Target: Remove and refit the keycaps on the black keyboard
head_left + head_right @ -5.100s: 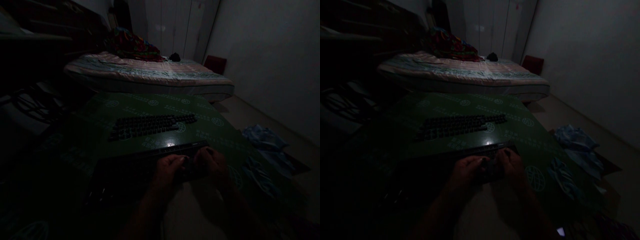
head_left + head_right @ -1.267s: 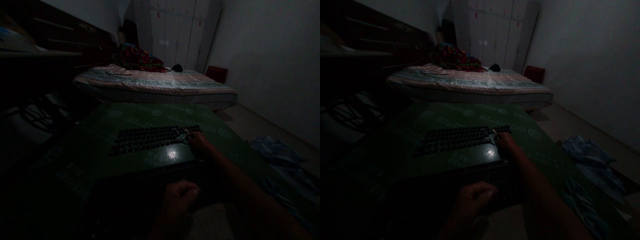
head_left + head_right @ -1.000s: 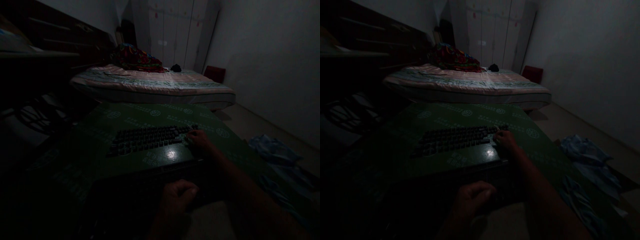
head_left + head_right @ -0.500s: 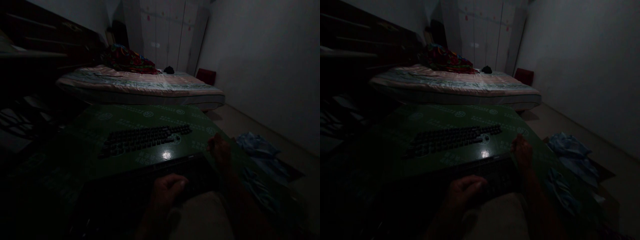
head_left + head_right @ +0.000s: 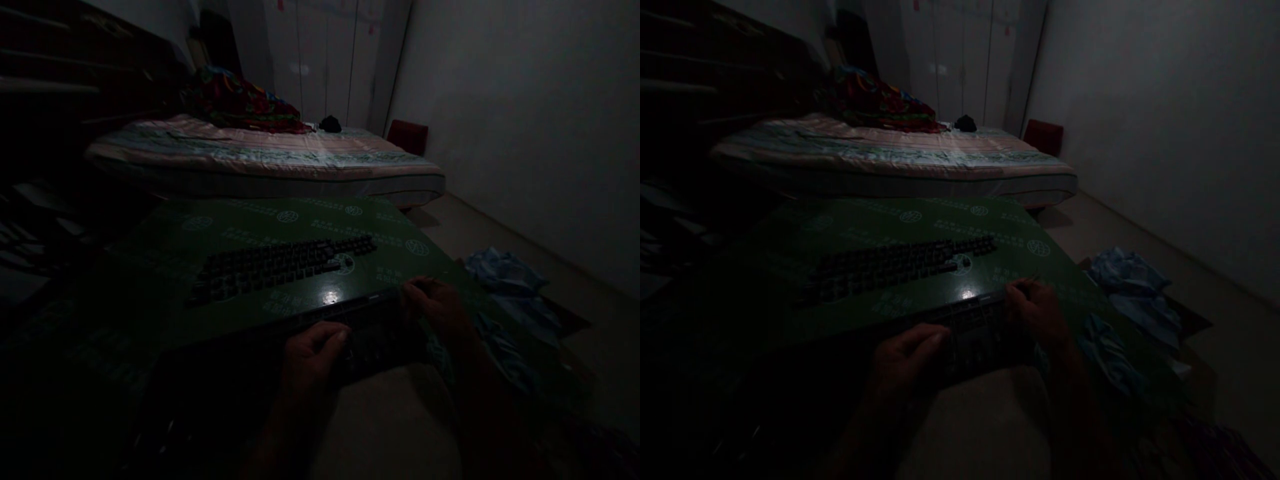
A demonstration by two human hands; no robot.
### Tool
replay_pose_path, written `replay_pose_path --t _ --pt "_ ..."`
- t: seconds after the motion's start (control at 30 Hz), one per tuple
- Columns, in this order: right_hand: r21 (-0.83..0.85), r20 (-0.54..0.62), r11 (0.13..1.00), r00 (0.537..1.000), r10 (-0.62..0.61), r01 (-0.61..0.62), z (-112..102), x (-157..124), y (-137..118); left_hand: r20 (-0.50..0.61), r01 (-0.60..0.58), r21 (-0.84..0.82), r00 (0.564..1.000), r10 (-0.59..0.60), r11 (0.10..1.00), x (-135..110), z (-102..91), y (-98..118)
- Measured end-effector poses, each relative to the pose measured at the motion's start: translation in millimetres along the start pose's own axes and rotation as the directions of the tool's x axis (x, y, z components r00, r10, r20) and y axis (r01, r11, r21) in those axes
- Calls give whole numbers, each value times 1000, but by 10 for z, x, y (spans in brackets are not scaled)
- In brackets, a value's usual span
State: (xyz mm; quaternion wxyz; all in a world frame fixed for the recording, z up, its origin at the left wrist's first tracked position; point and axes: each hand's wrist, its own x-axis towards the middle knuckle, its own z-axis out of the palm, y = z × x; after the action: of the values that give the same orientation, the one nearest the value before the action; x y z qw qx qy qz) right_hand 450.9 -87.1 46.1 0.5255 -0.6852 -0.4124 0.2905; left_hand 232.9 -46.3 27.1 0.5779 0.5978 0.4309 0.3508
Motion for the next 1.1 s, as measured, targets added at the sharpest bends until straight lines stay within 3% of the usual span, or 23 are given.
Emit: replay_pose_path --t 0.27,0.33,0.43,0.5,0.6,0.7,0.83,0.93,1.03,1.1 --pt "86 17 993 997 76 -77 -48 -365 -100 124 -144 128 984 129 981 -38 78 -24" --pt "176 24 982 997 73 -76 -5 -509 -107 212 -152 153 970 118 977 -79 112 8" --pt "317 75 943 993 88 -107 127 -691 -91 402 -110 153 915 40 982 -142 163 74" --pt "336 112 927 984 136 -167 212 -769 -65 457 -75 153 890 -3 985 -167 188 105" --pt "172 50 954 970 240 -245 252 -858 -9 414 -21 173 909 -53 985 -178 206 112" --pt "-231 -68 948 976 209 -219 175 -979 69 383 2 211 920 -85 978 -175 204 99" --pt "-585 -113 810 985 -133 43 60 -1155 165 353 -35 230 934 -50 972 -167 203 84" --pt "-752 -13 606 912 -410 261 67 -1181 175 334 -48 218 942 -28 975 -160 209 77" --pt "-857 177 339 839 -514 388 140 -1116 125 295 -51 207 956 -13 977 -165 213 85" --pt "-887 232 236 826 -514 396 188 -1065 88 277 -50 195 961 -6 980 -180 213 103"
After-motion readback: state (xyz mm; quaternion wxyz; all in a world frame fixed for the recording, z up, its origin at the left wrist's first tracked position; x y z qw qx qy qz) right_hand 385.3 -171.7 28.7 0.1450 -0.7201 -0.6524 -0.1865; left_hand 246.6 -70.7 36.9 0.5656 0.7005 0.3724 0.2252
